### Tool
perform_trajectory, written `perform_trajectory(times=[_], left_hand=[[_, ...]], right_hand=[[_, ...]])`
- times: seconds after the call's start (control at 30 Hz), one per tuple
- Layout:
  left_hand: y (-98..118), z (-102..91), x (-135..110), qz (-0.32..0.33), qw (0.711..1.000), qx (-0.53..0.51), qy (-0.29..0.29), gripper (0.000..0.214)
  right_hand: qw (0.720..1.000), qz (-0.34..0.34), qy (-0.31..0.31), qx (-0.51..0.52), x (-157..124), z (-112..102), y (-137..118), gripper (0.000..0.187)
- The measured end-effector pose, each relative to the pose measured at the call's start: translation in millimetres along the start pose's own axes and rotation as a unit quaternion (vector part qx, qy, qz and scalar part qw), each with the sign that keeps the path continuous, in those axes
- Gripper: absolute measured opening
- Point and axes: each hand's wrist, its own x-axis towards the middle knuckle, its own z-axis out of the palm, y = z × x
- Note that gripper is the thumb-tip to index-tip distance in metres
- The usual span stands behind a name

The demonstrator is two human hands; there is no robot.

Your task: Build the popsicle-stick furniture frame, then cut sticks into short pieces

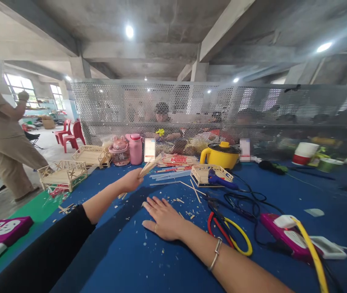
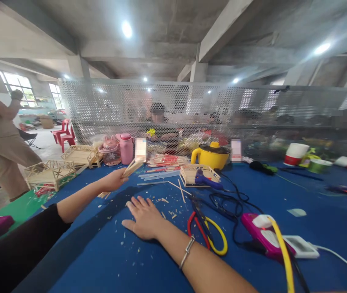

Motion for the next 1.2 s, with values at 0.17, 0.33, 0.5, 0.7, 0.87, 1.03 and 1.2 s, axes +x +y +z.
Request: perform_trajectory(times=[0.17,0.33,0.5,0.7,0.87,1.03,1.2], left_hand=[[-10.0,-5.9,-30.2,-0.046,0.953,-0.215,0.210,0.017],[-21.6,-6.9,-50.2,-0.104,0.861,-0.370,0.332,0.019],[-16.9,-14.1,-53.9,-0.100,0.847,-0.384,0.355,0.018],[-10.0,-33.2,-63.6,-0.058,0.832,-0.402,0.377,0.019],[-5.4,-50.0,-65.1,-0.023,0.779,-0.466,0.419,0.024],[1.9,-55.8,-69.9,-0.005,0.762,-0.473,0.442,0.016],[8.9,-66.2,-77.5,0.024,0.716,-0.518,0.467,0.020]], right_hand=[[0.985,0.131,0.108,-0.041,-26.6,-10.6,15.7,0.086],[0.934,0.348,0.063,-0.044,-42.9,2.0,34.6,0.099],[0.970,0.227,0.082,-0.019,6.0,22.4,-0.1,0.087],[0.989,0.096,0.113,0.023,27.4,11.0,0.6,0.075],[0.970,0.221,0.101,-0.004,39.4,11.6,25.1,0.086],[0.997,0.020,0.059,0.045,93.2,35.8,-28.4,0.087],[0.995,0.005,0.076,0.069,145.8,13.5,-20.9,0.073]])
